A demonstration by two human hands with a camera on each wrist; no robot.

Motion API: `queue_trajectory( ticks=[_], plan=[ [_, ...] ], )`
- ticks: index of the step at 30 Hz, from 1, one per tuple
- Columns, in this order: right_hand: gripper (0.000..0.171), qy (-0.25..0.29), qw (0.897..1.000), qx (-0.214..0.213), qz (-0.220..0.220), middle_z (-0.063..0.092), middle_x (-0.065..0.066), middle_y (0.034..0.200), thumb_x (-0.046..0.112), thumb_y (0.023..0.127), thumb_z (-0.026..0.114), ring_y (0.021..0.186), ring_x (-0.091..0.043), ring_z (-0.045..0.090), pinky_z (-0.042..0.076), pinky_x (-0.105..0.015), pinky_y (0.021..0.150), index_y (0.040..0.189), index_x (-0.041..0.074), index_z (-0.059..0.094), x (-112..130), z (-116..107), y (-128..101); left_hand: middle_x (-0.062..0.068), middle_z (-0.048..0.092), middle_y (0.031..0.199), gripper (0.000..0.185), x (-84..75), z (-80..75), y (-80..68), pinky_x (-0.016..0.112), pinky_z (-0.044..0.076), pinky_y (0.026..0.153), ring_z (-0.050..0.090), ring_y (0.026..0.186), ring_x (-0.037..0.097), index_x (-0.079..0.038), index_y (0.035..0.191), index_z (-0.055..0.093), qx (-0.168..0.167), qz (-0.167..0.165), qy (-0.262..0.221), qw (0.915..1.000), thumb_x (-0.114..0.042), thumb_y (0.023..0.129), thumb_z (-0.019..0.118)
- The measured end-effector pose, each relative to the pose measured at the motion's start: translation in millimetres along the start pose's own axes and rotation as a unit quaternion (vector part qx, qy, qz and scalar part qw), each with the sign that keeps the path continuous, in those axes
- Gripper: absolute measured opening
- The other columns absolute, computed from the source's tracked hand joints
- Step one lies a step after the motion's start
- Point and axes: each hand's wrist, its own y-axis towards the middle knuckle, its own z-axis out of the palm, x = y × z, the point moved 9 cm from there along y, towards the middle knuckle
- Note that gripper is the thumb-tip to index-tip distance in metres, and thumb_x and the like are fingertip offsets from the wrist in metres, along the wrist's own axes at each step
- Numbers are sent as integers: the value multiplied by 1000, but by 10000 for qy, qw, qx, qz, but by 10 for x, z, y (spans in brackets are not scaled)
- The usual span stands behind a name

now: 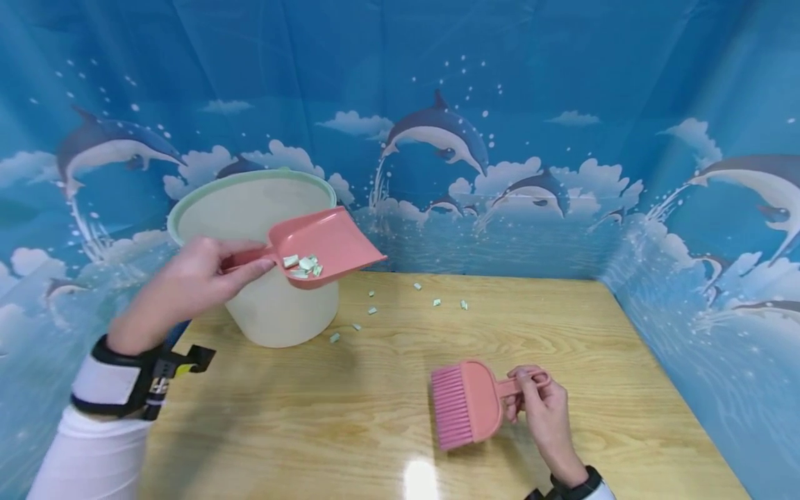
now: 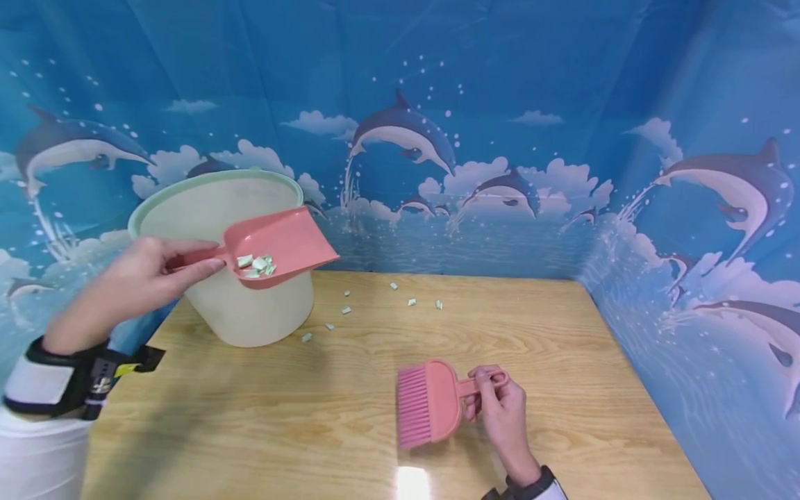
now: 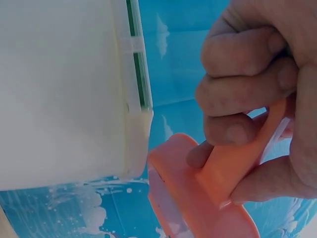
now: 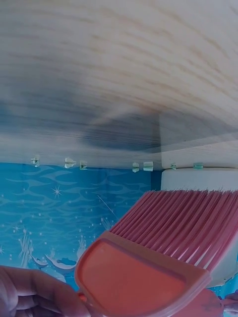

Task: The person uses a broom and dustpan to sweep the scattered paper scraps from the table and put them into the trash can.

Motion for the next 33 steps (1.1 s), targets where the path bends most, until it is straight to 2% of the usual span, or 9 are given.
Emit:
queue_trajectory(
  ticks=[5, 12, 15, 20, 24, 33],
  plan=[
    [30, 5, 10000, 9, 13, 64, -2, 59, 9, 109, 45, 41, -9, 57, 48, -28, 38, 97, -15, 59, -2, -14, -7, 0, 34, 58, 40, 127, -96, 53, 32, 30, 45, 34, 48, 18, -7, 130, 69, -5, -228, -74, 9997, -35, 104, 61],
    [30, -4, 10000, 11, -14, 64, -2, 58, 9, 109, 45, 41, -9, 57, 47, -28, 37, 97, -15, 58, 21, -37, -26, 6, 42, 67, 56, 375, -170, 95, 34, 33, 47, 39, 56, 22, -7, 137, 64, 112, -978, -193, 9950, -50, 102, 57],
    [29, 90, 9999, 3, -56, 63, -2, 57, 7, 109, 45, 40, -9, 57, 47, -28, 37, 96, -15, 58, 38, -42, -40, 8, 46, 71, 60, 431, -190, 128, 34, 34, 49, 42, 60, 23, -7, 137, 64, 130, -1169, -193, 9929, -54, 101, 56],
    [27, 197, 9997, 46, -162, 62, -2, 58, 6, 109, 45, 40, -9, 57, 47, -28, 37, 96, -16, 57, 76, -32, -63, 13, 56, 87, 71, 541, -236, 190, 34, 38, 53, 48, 73, 27, -4, 142, 58, 33, -1401, -61, 9901, -60, 100, 53],
    [26, 172, 9996, 16, -230, 62, -2, 58, 4, 108, 45, 40, -10, 56, 47, -28, 37, 97, -15, 58, 86, -38, -78, 14, 58, 95, 77, 663, -261, 207, 35, 39, 54, 48, 76, 28, -3, 145, 54, 47, -1666, -68, 9860, -64, 99, 51],
    [25, 443, 9981, -13, -434, 63, -2, 58, 0, 107, 45, 39, -9, 56, 46, -28, 36, 95, -18, 56, 113, -74, -129, 10, 50, 74, 80, 855, -343, 251, 38, 36, 51, 46, 63, 27, -1, 145, 54, -62, -1861, 94, 9825, -66, 99, 47]
  ],
)
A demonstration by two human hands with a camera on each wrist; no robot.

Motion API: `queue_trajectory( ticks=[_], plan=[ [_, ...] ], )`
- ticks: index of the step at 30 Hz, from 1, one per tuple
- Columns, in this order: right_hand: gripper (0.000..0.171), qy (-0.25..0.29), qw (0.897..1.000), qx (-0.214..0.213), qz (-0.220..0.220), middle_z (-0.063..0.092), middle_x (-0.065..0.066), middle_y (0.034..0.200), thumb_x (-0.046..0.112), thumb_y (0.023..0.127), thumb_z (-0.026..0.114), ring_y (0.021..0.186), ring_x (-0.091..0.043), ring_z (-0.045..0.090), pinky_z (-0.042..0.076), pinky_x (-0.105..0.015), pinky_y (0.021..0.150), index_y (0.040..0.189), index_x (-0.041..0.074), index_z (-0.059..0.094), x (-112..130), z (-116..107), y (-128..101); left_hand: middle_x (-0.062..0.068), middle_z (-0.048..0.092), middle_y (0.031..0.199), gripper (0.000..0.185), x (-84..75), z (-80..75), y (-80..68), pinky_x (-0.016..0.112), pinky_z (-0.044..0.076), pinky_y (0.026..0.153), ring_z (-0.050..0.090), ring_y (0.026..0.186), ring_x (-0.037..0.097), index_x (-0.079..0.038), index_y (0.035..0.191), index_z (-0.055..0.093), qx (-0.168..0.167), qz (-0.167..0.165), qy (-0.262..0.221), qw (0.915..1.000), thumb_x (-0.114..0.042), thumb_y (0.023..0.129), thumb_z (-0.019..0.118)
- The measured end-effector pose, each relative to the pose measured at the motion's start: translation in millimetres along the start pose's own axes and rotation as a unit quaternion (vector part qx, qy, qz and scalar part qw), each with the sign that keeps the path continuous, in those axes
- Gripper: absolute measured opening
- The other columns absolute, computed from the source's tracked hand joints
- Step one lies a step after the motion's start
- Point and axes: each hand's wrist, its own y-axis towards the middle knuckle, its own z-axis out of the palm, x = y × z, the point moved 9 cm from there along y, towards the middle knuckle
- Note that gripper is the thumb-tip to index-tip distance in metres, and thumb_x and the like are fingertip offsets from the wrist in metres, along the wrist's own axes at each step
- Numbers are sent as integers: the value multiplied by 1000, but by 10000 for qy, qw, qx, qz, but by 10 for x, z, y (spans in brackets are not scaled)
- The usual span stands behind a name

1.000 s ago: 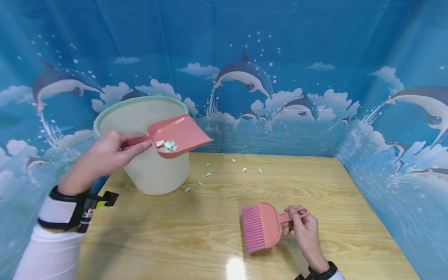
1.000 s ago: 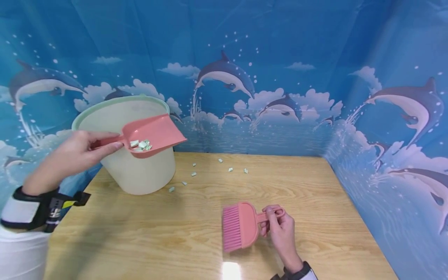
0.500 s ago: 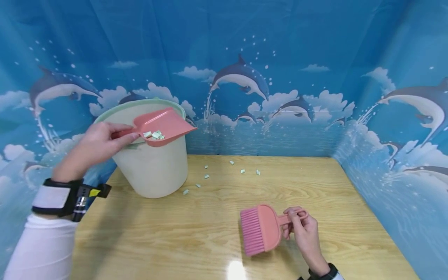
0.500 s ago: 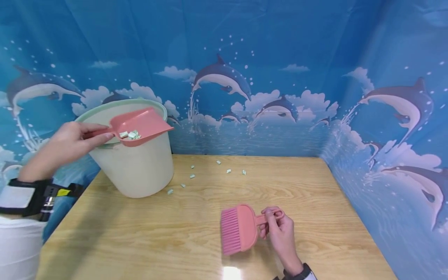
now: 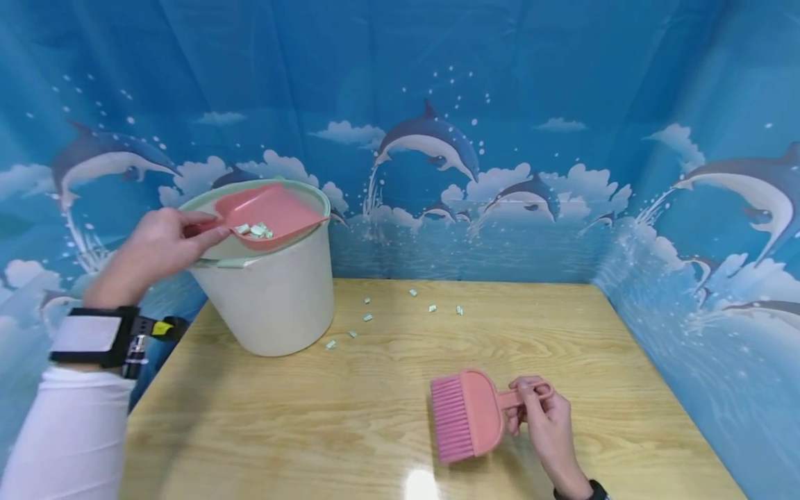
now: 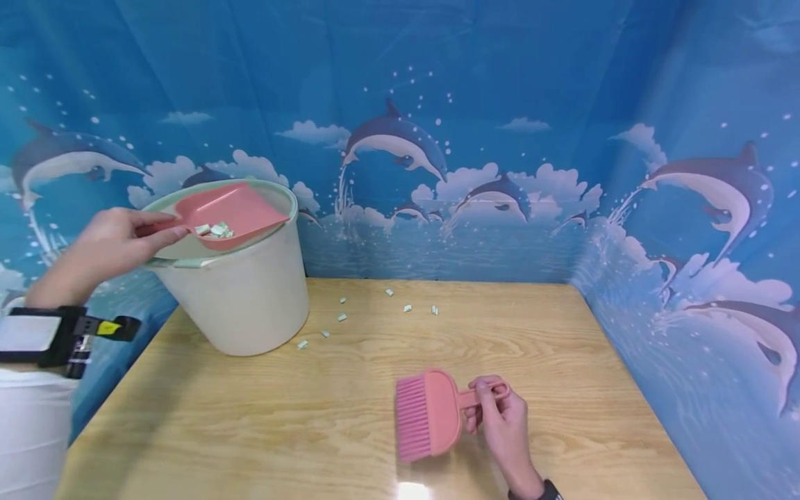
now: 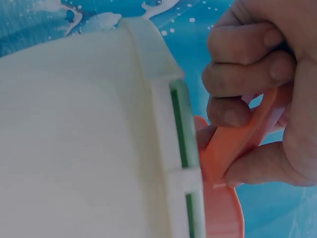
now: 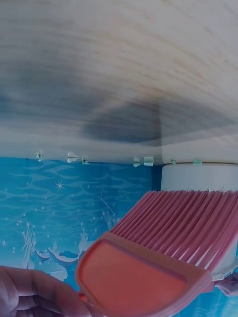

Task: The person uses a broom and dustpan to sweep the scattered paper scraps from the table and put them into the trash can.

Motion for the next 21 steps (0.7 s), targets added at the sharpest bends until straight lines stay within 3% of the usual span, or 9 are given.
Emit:
queue_trajectory(
  ticks=[5, 13, 21],
  plan=[
    [25, 24, 10000, 8, -58, 63, -2, 59, 1, 108, 45, 40, -10, 56, 46, -27, 37, 95, -17, 57, 28, -20, -8, 12, 52, 75, 79, 56, -45, 41, 37, 37, 50, 47, 62, 27, 2, 142, 55, -169, 80, 235, 9995, -64, 100, 48],
    [24, 139, 9998, 44, -165, 64, -3, 59, -1, 107, 45, 40, -11, 57, 46, -27, 36, 95, -18, 56, 27, -34, -18, 8, 44, 67, 80, 154, -79, 87, 37, 34, 51, 45, 63, 26, 4, 146, 51, -210, 124, 577, 9980, -62, 99, 52],
    [23, 266, 9993, 107, -238, 64, -3, 61, -3, 107, 44, 41, -10, 57, 46, -27, 36, 95, -18, 56, 28, -21, -11, 13, 55, 78, 77, 163, -101, 61, 38, 38, 53, 49, 72, 29, 1, 146, 50, -276, 9, 719, 9970, -59, 98, 57]
  ],
)
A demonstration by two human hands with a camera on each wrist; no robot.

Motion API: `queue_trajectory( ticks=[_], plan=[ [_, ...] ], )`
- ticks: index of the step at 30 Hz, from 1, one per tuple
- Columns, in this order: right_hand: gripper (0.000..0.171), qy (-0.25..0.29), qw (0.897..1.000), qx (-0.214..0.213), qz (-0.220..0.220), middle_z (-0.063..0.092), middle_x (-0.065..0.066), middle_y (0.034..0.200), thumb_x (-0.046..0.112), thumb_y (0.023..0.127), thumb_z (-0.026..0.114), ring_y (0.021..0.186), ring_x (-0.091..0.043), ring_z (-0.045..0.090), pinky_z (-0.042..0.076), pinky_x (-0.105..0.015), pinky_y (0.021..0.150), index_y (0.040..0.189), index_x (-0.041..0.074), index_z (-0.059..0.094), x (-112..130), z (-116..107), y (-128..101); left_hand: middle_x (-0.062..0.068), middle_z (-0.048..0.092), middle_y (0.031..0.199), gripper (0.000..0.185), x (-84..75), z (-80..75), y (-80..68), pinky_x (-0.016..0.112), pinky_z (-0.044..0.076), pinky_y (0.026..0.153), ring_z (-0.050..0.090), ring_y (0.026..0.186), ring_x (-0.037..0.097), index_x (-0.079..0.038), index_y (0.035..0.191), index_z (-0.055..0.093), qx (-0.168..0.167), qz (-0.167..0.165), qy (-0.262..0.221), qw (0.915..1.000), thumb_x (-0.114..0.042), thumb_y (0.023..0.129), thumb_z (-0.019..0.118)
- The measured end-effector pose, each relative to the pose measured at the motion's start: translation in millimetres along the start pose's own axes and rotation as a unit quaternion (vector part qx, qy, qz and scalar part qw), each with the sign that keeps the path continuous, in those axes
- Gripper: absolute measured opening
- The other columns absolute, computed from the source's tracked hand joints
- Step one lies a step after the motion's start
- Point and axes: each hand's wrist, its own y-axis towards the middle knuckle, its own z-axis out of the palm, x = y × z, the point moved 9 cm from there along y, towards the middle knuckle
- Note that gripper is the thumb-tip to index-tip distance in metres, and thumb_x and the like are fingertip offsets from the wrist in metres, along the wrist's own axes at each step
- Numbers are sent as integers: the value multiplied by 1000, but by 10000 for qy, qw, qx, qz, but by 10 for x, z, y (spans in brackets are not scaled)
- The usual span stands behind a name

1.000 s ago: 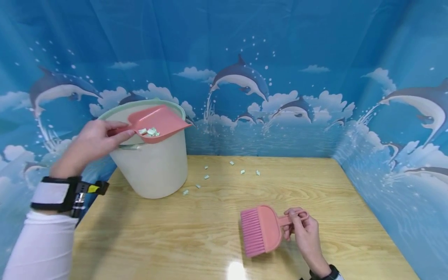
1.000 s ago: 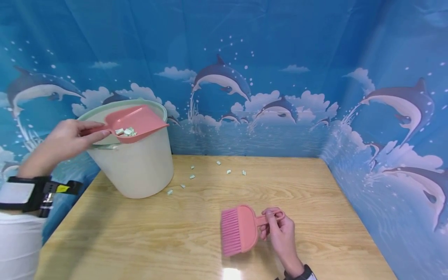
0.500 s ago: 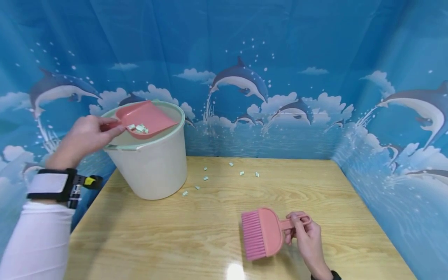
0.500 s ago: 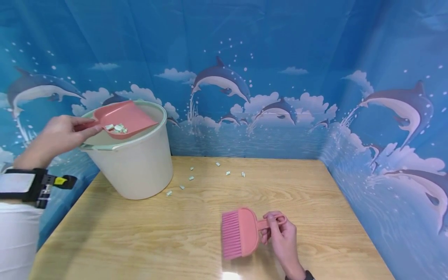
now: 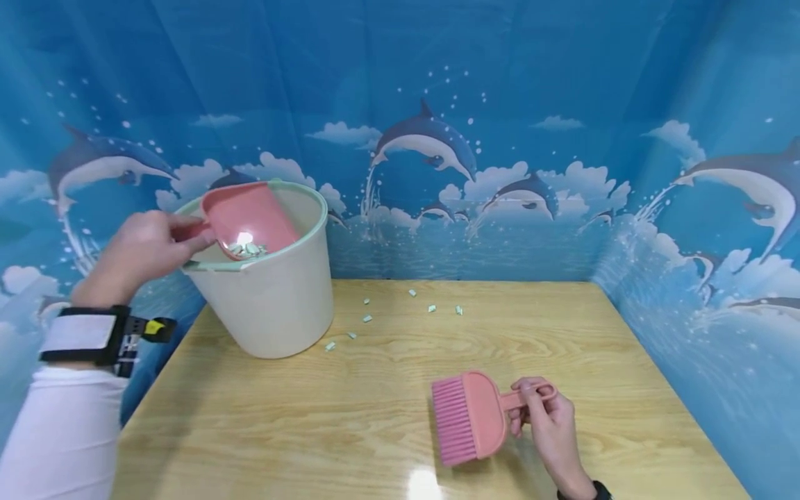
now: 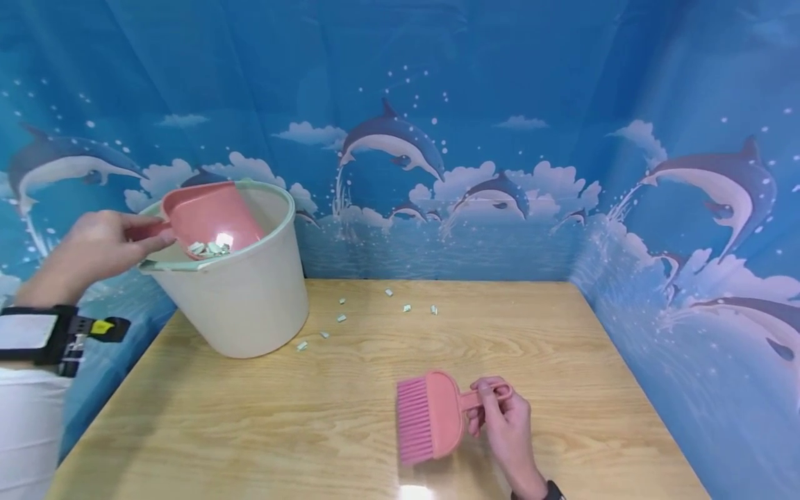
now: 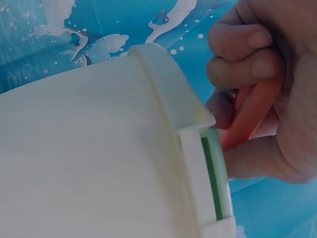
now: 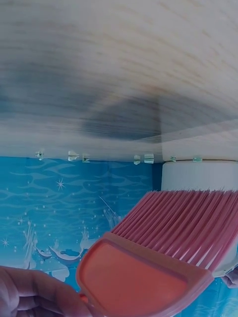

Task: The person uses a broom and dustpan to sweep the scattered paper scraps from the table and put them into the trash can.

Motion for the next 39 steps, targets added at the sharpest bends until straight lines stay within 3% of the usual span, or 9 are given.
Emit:
queue_trajectory(
  ticks=[10, 15, 23, 36, 39],
  plan=[
    [23, -5, 10000, -8, -32, 66, -3, 62, -3, 107, 43, 41, -10, 57, 46, -27, 36, 95, -19, 55, 31, 10, 11, 15, 58, 81, 70, -43, 8, 10, 38, 38, 52, 50, 70, 28, 0, 146, 51, -91, 53, 286, 9995, -49, 99, 63],
    [23, -62, 10000, 10, 4, 65, -1, 62, -2, 107, 44, 41, -9, 57, 47, -28, 36, 95, -18, 56, 32, 11, 13, 17, 63, 83, 61, -120, -32, 15, 38, 39, 51, 51, 70, 29, 1, 143, 55, -232, 199, 518, 9982, -40, 99, 67],
    [23, 26, 9999, -3, -97, 65, -2, 61, -2, 107, 44, 41, -9, 57, 46, -28, 36, 95, -19, 55, 40, 1, 5, 14, 58, 75, 50, -248, -101, 44, 38, 39, 49, 51, 62, 27, 3, 137, 60, -330, 356, 885, 9949, -24, 96, 70],
    [26, -429, 9986, -172, 273, 63, -2, 59, 2, 108, 45, 40, -10, 57, 47, -28, 37, 95, -15, 59, 22, -11, 20, 17, 55, 73, 35, -304, -233, 16, 40, 39, 46, 50, 58, 29, 9, 108, 66, -703, 278, 1146, 9905, -23, 94, 72],
    [26, -472, 9982, -174, 313, 63, -2, 59, 3, 108, 45, 40, -10, 57, 47, -28, 37, 95, -15, 59, 19, -19, 10, 19, 57, 79, 36, -329, -263, 6, 41, 39, 49, 50, 66, 31, 6, 116, 68, -821, 282, 1249, 9884, -23, 96, 71]
  ],
)
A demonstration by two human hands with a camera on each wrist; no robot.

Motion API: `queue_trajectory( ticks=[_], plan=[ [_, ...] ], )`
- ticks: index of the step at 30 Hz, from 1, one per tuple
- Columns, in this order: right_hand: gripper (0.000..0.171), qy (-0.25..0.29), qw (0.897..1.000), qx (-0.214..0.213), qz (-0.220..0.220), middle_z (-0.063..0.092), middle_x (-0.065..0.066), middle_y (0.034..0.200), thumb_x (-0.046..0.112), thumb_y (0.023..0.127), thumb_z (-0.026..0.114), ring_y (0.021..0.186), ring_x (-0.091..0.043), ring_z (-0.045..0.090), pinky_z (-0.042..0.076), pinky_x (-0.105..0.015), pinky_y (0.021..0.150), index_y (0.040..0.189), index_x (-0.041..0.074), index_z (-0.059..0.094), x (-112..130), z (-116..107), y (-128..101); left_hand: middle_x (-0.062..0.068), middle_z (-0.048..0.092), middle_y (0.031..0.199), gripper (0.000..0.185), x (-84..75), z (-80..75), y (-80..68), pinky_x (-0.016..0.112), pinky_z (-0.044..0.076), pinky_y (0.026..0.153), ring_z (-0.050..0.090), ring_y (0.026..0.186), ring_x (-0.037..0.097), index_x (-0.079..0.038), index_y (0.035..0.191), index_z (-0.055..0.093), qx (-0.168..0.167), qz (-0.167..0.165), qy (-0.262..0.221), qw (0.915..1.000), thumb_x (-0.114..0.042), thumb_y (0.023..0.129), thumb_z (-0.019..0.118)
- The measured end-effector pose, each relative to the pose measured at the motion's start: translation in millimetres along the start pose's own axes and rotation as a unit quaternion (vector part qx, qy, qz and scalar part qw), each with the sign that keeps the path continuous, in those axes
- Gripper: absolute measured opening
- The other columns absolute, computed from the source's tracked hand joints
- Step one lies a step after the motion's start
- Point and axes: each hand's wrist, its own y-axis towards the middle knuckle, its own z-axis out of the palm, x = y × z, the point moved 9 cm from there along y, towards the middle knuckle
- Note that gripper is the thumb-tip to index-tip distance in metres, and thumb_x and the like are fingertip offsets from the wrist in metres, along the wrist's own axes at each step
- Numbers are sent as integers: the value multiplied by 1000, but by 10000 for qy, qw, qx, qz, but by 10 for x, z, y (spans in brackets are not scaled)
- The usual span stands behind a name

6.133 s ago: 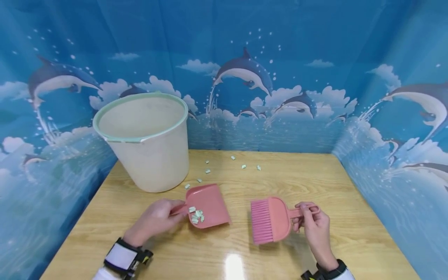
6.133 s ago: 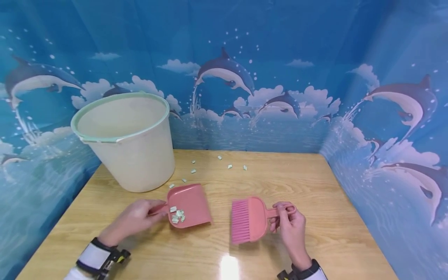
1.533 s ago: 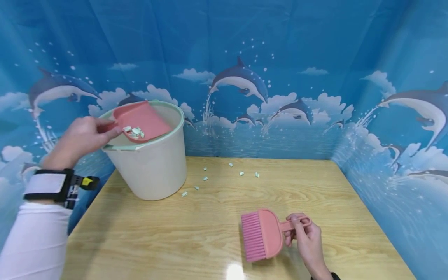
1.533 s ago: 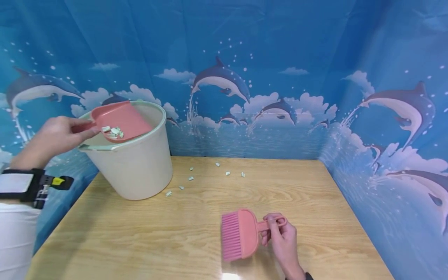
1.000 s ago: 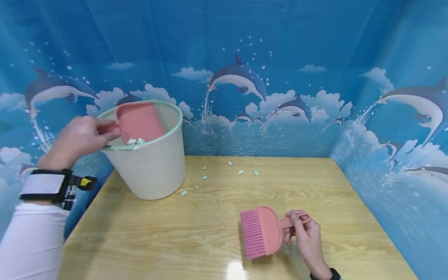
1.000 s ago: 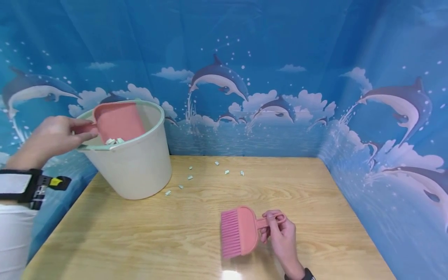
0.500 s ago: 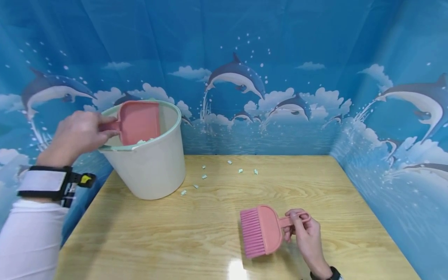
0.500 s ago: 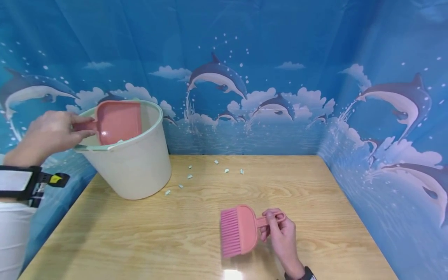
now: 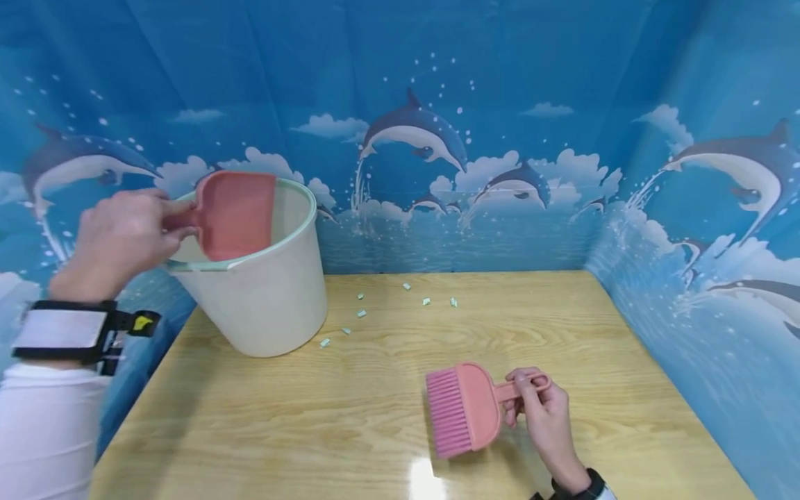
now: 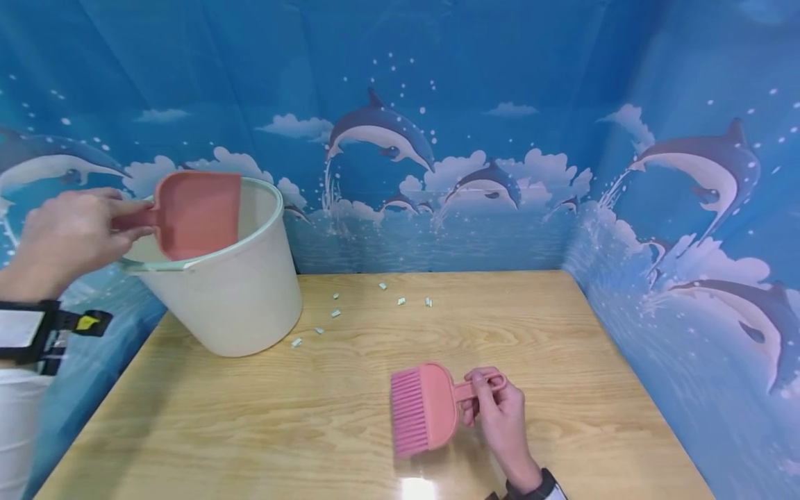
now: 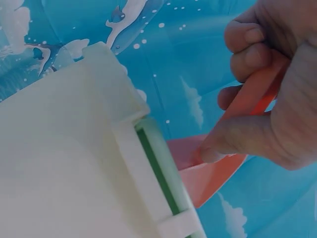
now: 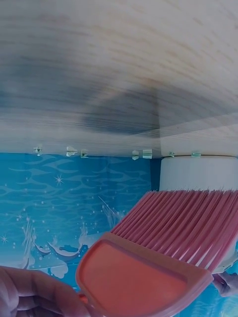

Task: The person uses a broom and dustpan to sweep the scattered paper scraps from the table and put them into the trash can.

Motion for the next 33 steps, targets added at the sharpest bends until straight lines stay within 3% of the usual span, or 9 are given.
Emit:
queue_trajectory(
  ticks=[3, 5, 8, 10, 13, 17, 21, 26, 33],
  plan=[
    [26, -10, 10000, -14, 9, 64, -2, 59, 2, 108, 45, 40, -11, 57, 47, -28, 37, 95, -15, 59, 7, -4, -4, 24, 58, 87, 43, -10, -67, -23, 42, 38, 50, 50, 72, 35, 3, 129, 66, -367, 13, -103, 9993, -25, 97, 70],
    [26, 0, 10000, -27, 10, 64, -2, 59, 2, 108, 45, 40, -11, 57, 47, -28, 37, 96, -15, 59, 9, -4, -8, 29, 60, 93, 48, -17, -146, -57, 39, 36, 49, 51, 74, 37, 3, 135, 62, -793, 54, -238, 9965, -27, 98, 68],
    [26, 19, 10000, -46, 14, 64, -2, 59, 3, 108, 45, 40, -11, 57, 47, -28, 37, 96, -15, 59, 8, -4, -12, 35, 65, 102, 49, -5, -262, -130, 25, 33, 49, 57, 73, 40, 3, 135, 62, -1445, 38, -713, 9869, -32, 100, 66],
    [26, 46, 10000, -58, 8, 64, -2, 59, 2, 108, 45, 40, -11, 57, 47, -28, 37, 96, -16, 59, 7, -5, -14, 35, 67, 108, 52, 7, -302, -167, 16, 29, 50, 59, 77, 40, 2, 136, 62, -1604, -16, -1036, 9816, -36, 101, 64],
    [25, 95, 9999, -81, -12, 63, -2, 59, 2, 108, 45, 40, -10, 57, 47, -28, 37, 96, -16, 58, 5, -12, -21, 33, 66, 117, 58, 5, -269, -192, 8, 30, 53, 57, 88, 37, -4, 143, 58, -1355, -202, -1580, 9779, -44, 101, 61],
    [26, 44, 9999, -105, 24, 63, -2, 58, 2, 108, 45, 40, -11, 57, 48, -28, 37, 96, -16, 59, 3, -14, -30, 27, 67, 112, 60, -104, -215, -275, 11, 38, 52, 54, 83, 20, -9, 144, 58, -1052, -104, -2176, 9703, -49, 99, 61],
    [27, -10, 9999, -104, 74, 63, -3, 59, 4, 108, 45, 41, -11, 57, 48, -29, 38, 96, -15, 59, -6, -14, -33, 25, 70, 103, 54, -320, -199, -385, 16, 39, 50, 52, 68, 8, -7, 140, 62, -1091, 305, -2526, 9609, -41, 98, 67],
    [27, 97, 9999, -130, 12, 63, -3, 59, 4, 108, 45, 40, -11, 57, 48, -28, 38, 96, -16, 58, -2, -30, -36, 23, 72, 92, 50, -603, -130, -455, 20, 35, 47, 50, 60, 12, -6, 136, 65, -1127, 683, -2658, 9550, -36, 97, 70],
    [27, 155, 9998, -115, -61, 65, -3, 61, 3, 108, 45, 42, -11, 58, 49, -27, 39, 96, -17, 58, 2, -42, -18, 8, 65, 69, 39, -968, 12, -606, 24, 30, 45, 41, 48, 15, -4, 127, 71, -1171, 1408, -2690, 9456, -26, 96, 74]
  ],
)
